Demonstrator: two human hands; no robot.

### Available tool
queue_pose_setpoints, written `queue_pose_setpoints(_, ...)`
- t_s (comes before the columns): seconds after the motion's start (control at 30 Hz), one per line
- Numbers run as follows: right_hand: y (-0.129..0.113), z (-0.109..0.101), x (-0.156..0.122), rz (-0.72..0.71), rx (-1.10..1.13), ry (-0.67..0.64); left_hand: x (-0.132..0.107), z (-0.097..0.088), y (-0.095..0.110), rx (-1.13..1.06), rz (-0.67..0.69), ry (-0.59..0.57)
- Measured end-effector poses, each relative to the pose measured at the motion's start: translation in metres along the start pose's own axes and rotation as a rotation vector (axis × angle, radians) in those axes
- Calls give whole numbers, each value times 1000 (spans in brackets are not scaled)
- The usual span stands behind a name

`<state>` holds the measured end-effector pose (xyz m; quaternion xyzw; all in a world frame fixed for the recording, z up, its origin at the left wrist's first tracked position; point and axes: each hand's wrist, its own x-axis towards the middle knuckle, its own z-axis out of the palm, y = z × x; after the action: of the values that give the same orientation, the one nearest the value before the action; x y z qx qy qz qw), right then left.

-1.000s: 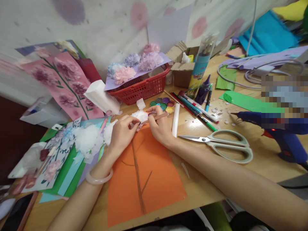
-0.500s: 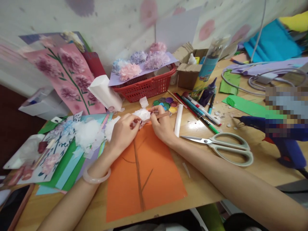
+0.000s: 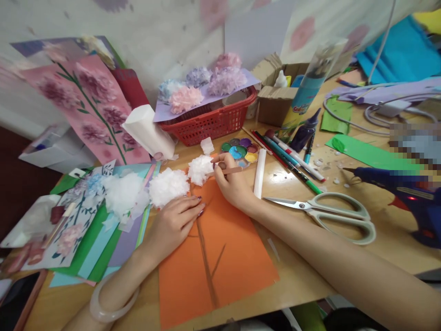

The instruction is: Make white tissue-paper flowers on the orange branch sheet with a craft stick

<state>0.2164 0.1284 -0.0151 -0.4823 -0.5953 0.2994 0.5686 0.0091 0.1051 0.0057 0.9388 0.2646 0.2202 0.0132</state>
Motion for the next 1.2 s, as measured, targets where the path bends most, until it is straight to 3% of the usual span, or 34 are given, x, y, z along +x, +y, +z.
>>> queue_pose_setpoints(0.1,-4,-2,-1,31,23,6,-1,0,-2,-61,-6,-8)
queue_pose_setpoints(0.27,-13,-6,-3,68,67,177,-3,-1,-4,-129,-42,-28)
queue_pose_setpoints(0.57,-6,-11,-5,190,64,330,-13,-3,-12,-71,49,-104)
queue_pose_setpoints(0.87,-12,-12,-9,235,228,304,-23,-10,-14,3,125,-205)
queue_pose_setpoints(0.97,-12,-13,-9,242,215,306,-23,-15,-15,65,208,-115)
queue_pose_setpoints(1.03,-12,-13,-9,262,228,313,-23,-22,-18,113,175,-6)
queue_pose_setpoints(1.13,-10,-14,-8,293,257,324,-27,-42,-32,202,-63,225)
queue_pose_setpoints(1.2,-10,-14,-8,305,263,327,-31,-58,-48,250,-335,394)
